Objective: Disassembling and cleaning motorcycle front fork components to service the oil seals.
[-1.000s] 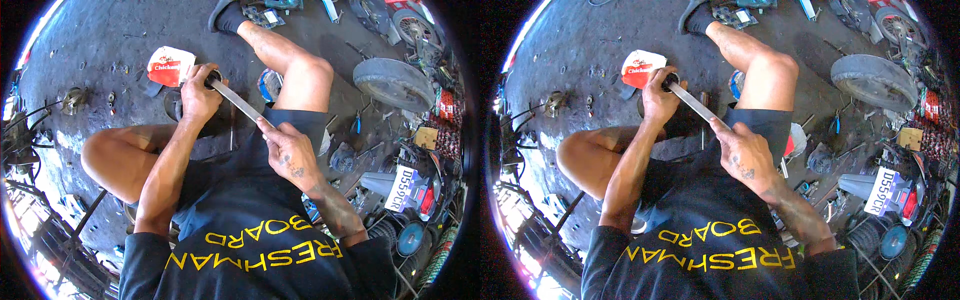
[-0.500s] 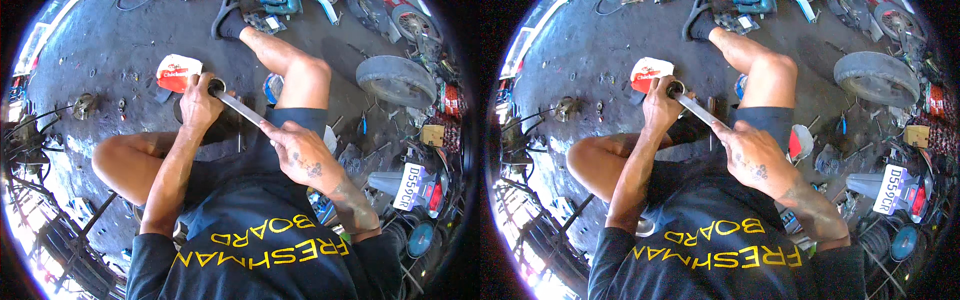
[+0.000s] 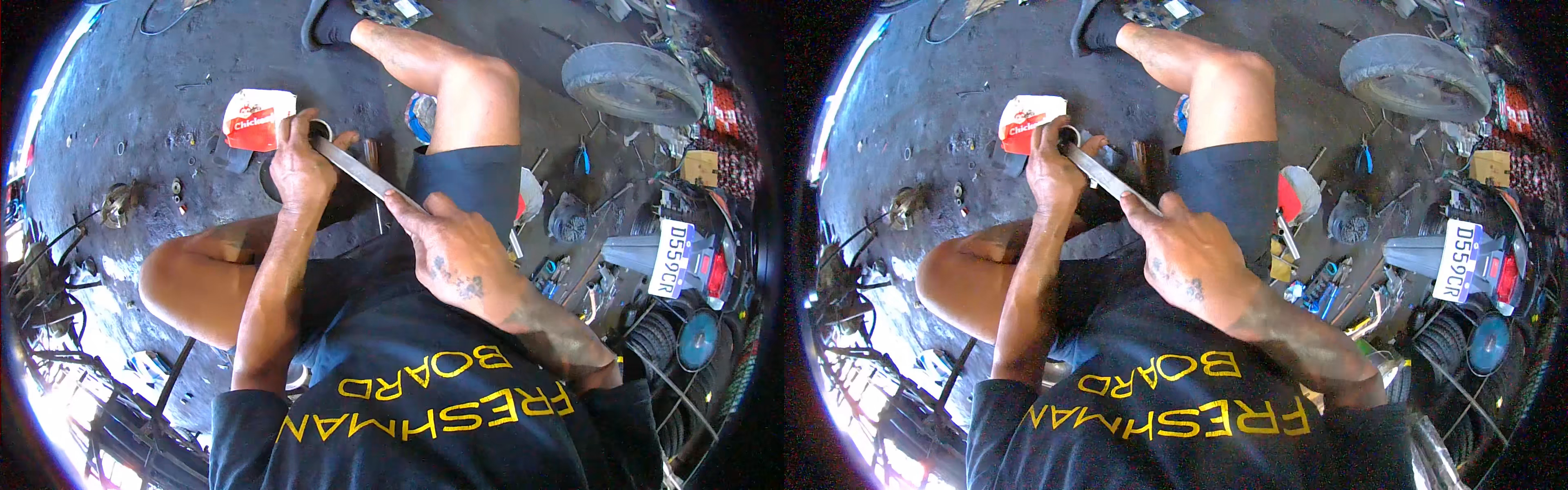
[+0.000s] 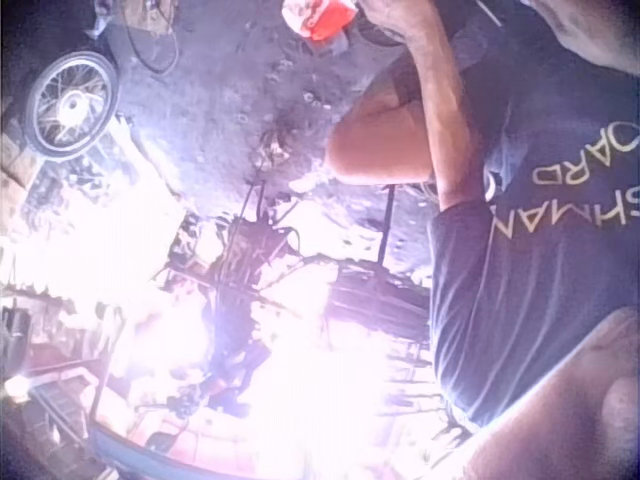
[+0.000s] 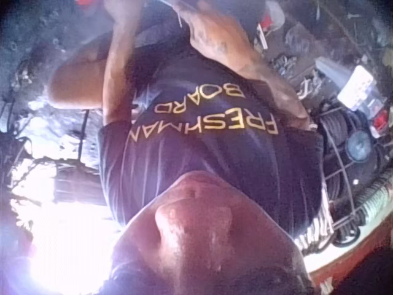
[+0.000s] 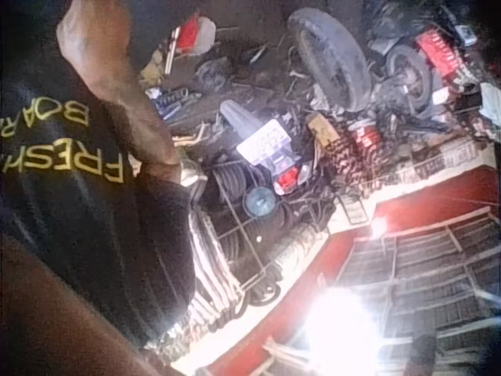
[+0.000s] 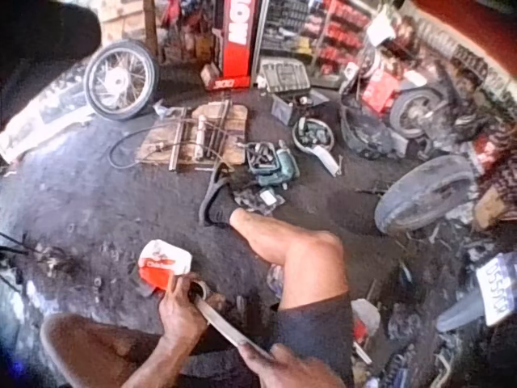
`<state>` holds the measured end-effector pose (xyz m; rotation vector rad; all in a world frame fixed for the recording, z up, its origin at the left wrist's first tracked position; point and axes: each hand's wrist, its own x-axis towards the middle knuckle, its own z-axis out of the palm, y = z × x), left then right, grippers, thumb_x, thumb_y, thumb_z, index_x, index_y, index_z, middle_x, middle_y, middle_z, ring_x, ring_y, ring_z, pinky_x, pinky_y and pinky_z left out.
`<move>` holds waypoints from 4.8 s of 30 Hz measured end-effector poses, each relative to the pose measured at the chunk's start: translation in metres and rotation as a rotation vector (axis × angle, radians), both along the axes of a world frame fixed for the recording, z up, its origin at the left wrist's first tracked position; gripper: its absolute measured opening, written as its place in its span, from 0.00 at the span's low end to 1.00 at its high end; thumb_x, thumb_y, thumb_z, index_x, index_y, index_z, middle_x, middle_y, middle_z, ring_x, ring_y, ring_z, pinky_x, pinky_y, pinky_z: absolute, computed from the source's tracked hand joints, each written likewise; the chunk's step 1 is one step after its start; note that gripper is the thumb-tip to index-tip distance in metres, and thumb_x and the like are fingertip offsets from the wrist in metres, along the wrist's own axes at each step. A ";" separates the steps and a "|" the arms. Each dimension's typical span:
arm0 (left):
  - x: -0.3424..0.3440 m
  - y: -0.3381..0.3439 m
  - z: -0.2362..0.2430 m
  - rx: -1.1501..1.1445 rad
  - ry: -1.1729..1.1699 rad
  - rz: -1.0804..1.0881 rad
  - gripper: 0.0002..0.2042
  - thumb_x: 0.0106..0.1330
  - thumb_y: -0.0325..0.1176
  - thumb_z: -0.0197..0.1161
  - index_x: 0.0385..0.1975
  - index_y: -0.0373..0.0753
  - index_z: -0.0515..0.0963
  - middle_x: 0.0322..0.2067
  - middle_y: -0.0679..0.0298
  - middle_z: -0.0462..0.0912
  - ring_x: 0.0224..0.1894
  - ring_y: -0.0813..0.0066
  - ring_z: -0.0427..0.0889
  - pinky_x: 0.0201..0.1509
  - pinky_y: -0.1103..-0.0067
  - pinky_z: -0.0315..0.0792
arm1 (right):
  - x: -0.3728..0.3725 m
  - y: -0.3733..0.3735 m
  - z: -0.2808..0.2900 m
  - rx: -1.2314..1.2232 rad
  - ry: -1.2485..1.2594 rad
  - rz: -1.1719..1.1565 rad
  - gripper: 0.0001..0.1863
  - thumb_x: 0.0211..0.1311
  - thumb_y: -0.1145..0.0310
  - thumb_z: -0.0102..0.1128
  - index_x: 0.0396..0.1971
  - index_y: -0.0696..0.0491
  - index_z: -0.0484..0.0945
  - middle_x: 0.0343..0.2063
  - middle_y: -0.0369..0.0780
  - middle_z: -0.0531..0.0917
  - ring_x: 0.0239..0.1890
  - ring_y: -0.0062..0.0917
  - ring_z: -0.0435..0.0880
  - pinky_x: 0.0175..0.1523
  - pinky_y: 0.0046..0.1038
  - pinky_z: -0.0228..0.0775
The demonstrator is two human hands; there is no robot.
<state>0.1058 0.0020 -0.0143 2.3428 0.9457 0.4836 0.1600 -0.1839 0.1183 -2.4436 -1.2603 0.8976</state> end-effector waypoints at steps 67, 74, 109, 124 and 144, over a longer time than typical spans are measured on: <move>-0.024 -0.050 -0.015 -0.259 -0.161 -0.177 0.30 0.42 0.32 0.76 0.47 0.35 0.71 0.40 0.55 0.78 0.43 0.62 0.79 0.48 0.72 0.73 | 0.034 -0.049 -0.047 0.718 0.809 -0.630 0.11 0.66 0.69 0.53 0.42 0.58 0.78 0.22 0.36 0.79 0.18 0.16 0.76 0.23 0.20 0.69; -0.039 -0.064 -0.029 -0.472 -0.247 -0.169 0.24 0.50 0.33 0.68 0.48 0.38 0.70 0.38 0.61 0.75 0.40 0.70 0.75 0.47 0.75 0.71 | -0.018 0.013 -0.085 0.440 1.160 -0.847 0.13 0.65 0.63 0.56 0.35 0.60 0.72 0.14 0.37 0.74 0.08 0.18 0.68 0.10 0.25 0.55; -0.036 -0.080 -0.046 -0.198 -0.252 -0.389 0.15 0.56 0.39 0.62 0.40 0.38 0.74 0.36 0.56 0.81 0.35 0.56 0.82 0.38 0.69 0.76 | -0.006 0.004 -0.099 0.106 1.444 -0.916 0.25 0.68 0.41 0.41 0.21 0.47 0.65 0.08 0.31 0.63 0.05 0.19 0.61 0.09 0.27 0.52; -0.053 -0.067 0.007 -0.128 -0.024 -0.466 0.31 0.41 0.25 0.72 0.49 0.34 0.69 0.46 0.50 0.74 0.51 0.58 0.75 0.51 0.70 0.73 | 0.101 -0.212 -0.189 0.308 0.623 -1.117 0.25 0.70 0.45 0.41 0.31 0.53 0.73 0.11 0.30 0.65 0.11 0.18 0.64 0.16 0.22 0.55; -0.072 -0.009 0.046 -0.962 0.020 -0.136 0.26 0.59 0.25 0.62 0.59 0.33 0.64 0.52 0.55 0.74 0.51 0.74 0.74 0.52 0.78 0.71 | 0.149 -0.295 -0.308 0.246 0.804 -1.296 0.11 0.65 0.57 0.54 0.33 0.50 0.76 0.17 0.32 0.72 0.16 0.17 0.67 0.21 0.23 0.59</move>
